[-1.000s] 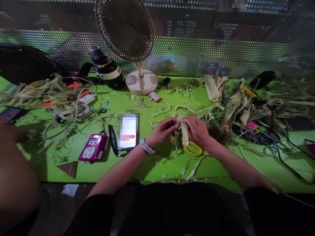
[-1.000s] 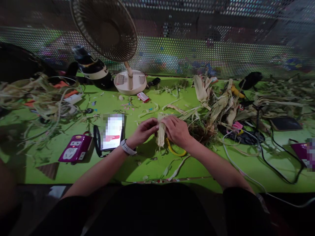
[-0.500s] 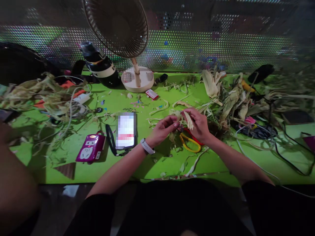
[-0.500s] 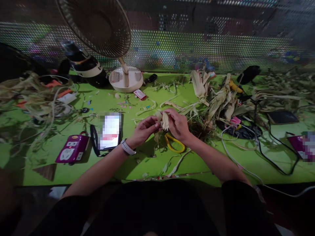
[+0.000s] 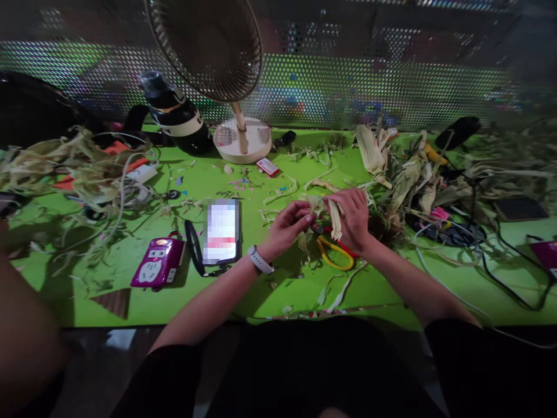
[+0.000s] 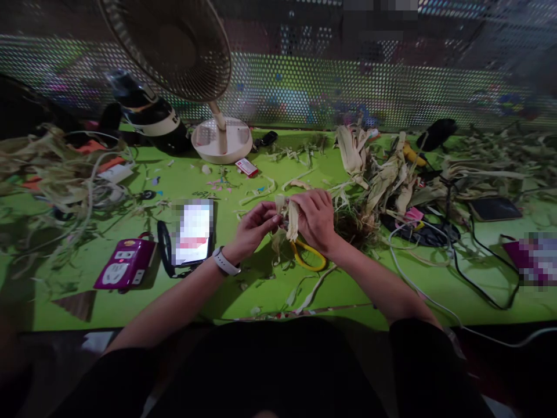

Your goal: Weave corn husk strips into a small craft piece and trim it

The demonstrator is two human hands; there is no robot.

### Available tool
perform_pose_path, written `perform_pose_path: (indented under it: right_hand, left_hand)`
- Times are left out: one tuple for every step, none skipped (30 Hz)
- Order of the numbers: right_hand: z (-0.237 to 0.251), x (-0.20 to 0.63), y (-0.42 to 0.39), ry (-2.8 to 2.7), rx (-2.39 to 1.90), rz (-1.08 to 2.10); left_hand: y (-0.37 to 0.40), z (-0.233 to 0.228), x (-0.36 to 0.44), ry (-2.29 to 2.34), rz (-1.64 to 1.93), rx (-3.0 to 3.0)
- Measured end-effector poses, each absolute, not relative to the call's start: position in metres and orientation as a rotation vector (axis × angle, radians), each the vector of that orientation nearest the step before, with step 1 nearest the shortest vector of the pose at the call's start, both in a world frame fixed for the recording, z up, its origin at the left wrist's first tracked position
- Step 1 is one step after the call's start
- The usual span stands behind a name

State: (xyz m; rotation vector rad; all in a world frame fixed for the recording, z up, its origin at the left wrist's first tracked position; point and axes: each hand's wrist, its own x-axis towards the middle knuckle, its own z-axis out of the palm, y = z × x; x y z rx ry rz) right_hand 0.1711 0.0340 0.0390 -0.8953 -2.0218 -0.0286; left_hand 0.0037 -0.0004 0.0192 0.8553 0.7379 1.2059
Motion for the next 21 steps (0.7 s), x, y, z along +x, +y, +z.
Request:
perform_pose_path:
  right_hand:
    - [0.0382,0.1719,0.0345,-2.029,-0.880,-0.052]
    - [0.0375,0.1725,0.0352,-2.042,-0.861,-0.063]
    - [0.0369,0.1729,0.0357,-2.062,-0.836,-0.067]
    - [0.0364,0.1731,0.0362,-2.085,-0.802,-0.075]
    - [0.0359,0.1730,0.0366,-2.104,-0.760,-0.096]
    - [0.0355,0.1728,0.0370,-2.123,-0.721,-0.127]
    - [0.0350,0.1725,0.0373,-2.135,-0.690,-0.164]
    - [0.0345,0.1721,0.0376,-2.138,-0.670,-0.202]
    - [0.0339,0.1717,0.0379,-2.137,-0.663,-0.234]
    - [0.0333,0.1713,0.0383,-2.132,-0.664,-0.260]
    - [0.0325,0.1710,0.0387,-2.126,-0.668,-0.279]
    - [0.0318,0.1707,0.0391,-2.117,-0.670,-0.293]
    - [0.0311,0.1704,0.0394,-2.103,-0.670,-0.306]
    - [0.0305,0.1701,0.0397,-2.090,-0.676,-0.318]
    - [0.0301,0.1698,0.0399,-2.076,-0.692,-0.325]
    - [0.0299,0.1695,0.0400,-2.063,-0.719,-0.324]
    - [0.0298,0.1691,0.0399,-2.052,-0.752,-0.311]
    - [0.0298,0.1687,0.0397,-2.043,-0.788,-0.281]
    - [0.0297,0.1684,0.0394,-2.035,-0.821,-0.236]
    - [0.0296,0.1681,0.0392,-2.027,-0.848,-0.185]
    - [0.0293,0.1679,0.0390,-2.021,-0.868,-0.137]
  left_hand:
    - [-0.0009,0.0195,0.0044,0.728,1.199,0.844]
    - [-0.0014,0.0200,0.0050,0.719,1.189,0.834]
    - [-0.0020,0.0205,0.0056,0.713,1.178,0.826]
    - [-0.0025,0.0211,0.0061,0.710,1.169,0.819]
    - [-0.0030,0.0216,0.0063,0.707,1.162,0.815]
    - [-0.0033,0.0221,0.0064,0.705,1.158,0.812]
    - [-0.0036,0.0224,0.0064,0.703,1.157,0.812]
    - [-0.0038,0.0225,0.0064,0.702,1.158,0.812]
    - [-0.0039,0.0225,0.0065,0.702,1.159,0.815]
    - [-0.0041,0.0224,0.0066,0.705,1.160,0.820]
    - [-0.0043,0.0222,0.0070,0.708,1.164,0.824]
    - [-0.0045,0.0220,0.0075,0.711,1.172,0.829]
    - [-0.0046,0.0218,0.0081,0.714,1.182,0.834]
    - [-0.0048,0.0216,0.0087,0.717,1.194,0.836]
    - [-0.0049,0.0214,0.0093,0.722,1.205,0.835]
    - [-0.0049,0.0211,0.0097,0.727,1.214,0.830]
    - [-0.0049,0.0208,0.0100,0.732,1.216,0.824]
    - [-0.0047,0.0203,0.0102,0.735,1.215,0.817]
    - [-0.0046,0.0197,0.0102,0.735,1.214,0.809]
    - [-0.0044,0.0191,0.0102,0.733,1.213,0.804]
    - [-0.0043,0.0185,0.0101,0.728,1.213,0.804]
